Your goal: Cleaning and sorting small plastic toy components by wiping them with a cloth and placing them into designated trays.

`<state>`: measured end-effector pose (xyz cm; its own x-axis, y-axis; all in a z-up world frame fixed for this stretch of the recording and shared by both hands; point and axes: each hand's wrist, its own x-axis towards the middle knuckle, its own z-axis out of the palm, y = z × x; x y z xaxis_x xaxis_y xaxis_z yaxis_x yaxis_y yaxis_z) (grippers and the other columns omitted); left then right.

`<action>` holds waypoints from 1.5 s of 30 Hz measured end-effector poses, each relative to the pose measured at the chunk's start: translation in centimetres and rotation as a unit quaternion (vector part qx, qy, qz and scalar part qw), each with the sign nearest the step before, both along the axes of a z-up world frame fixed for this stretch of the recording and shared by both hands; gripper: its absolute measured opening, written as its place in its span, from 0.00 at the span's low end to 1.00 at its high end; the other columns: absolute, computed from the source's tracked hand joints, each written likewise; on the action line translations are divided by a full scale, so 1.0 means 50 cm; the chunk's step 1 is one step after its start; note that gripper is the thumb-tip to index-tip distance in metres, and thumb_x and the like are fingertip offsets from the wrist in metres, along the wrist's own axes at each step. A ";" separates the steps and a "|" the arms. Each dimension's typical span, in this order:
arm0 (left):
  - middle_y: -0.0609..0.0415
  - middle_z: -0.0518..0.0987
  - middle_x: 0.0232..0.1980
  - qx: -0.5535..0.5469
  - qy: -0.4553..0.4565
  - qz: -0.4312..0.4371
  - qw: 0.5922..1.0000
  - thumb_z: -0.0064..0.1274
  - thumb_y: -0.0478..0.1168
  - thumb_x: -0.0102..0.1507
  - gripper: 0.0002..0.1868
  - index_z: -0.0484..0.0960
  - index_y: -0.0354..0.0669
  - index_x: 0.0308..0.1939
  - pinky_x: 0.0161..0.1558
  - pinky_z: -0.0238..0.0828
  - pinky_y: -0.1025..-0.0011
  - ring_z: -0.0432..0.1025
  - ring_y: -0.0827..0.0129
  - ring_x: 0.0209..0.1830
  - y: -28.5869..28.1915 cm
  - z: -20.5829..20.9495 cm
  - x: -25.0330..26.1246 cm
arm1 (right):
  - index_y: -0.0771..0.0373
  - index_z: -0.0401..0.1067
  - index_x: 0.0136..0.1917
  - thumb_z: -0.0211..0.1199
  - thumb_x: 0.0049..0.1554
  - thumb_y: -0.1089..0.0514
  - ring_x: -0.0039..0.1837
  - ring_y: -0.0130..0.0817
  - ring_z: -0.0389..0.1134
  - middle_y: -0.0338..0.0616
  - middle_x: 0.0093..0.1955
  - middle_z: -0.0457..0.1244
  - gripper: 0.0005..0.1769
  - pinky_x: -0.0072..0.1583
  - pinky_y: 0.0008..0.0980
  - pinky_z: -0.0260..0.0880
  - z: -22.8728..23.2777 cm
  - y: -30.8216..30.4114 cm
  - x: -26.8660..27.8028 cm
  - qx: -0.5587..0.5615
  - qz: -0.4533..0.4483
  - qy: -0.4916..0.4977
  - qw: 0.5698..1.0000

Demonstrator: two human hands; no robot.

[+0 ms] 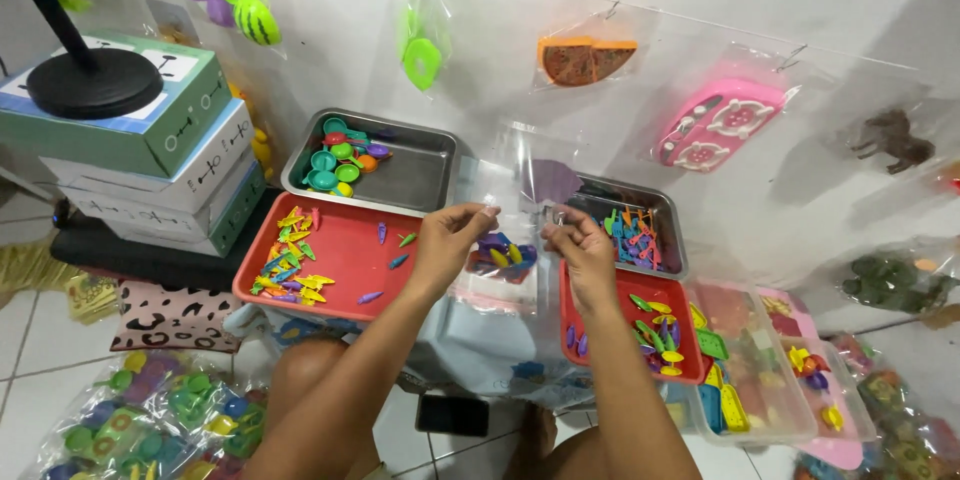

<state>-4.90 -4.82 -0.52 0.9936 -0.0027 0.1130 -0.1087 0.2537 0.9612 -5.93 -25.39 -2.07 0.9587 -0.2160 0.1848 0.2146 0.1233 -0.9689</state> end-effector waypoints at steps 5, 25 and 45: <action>0.46 0.85 0.34 0.054 -0.034 0.029 0.998 0.62 0.35 0.61 0.23 0.80 0.39 0.60 0.44 0.79 0.67 0.81 0.65 0.37 0.002 -0.004 0.016 | 0.60 0.62 0.65 0.68 0.56 0.67 0.40 0.25 0.70 0.42 0.41 0.69 0.27 0.49 0.23 0.71 -0.054 -0.025 0.036 -0.018 -0.010 -0.028 0.999; 0.47 0.86 0.40 0.256 -0.148 -0.024 0.955 0.69 0.27 0.50 0.28 0.86 0.44 0.54 0.50 0.80 0.63 0.83 0.58 0.41 0.063 -0.002 0.031 | 0.60 0.81 0.56 0.76 0.51 0.65 0.47 0.23 0.72 0.43 0.45 0.72 0.18 0.54 0.25 0.75 -0.070 -0.032 0.053 -0.093 0.026 0.046 0.994; 0.49 0.85 0.49 0.000 -0.130 0.019 0.991 0.61 0.40 0.65 0.17 0.77 0.44 0.56 0.48 0.76 0.71 0.77 0.72 0.44 -0.026 0.009 -0.002 | 0.55 0.57 0.77 0.77 0.43 0.71 0.58 0.35 0.73 0.46 0.58 0.70 0.53 0.58 0.34 0.78 -0.031 0.031 -0.073 0.001 0.107 0.011 0.994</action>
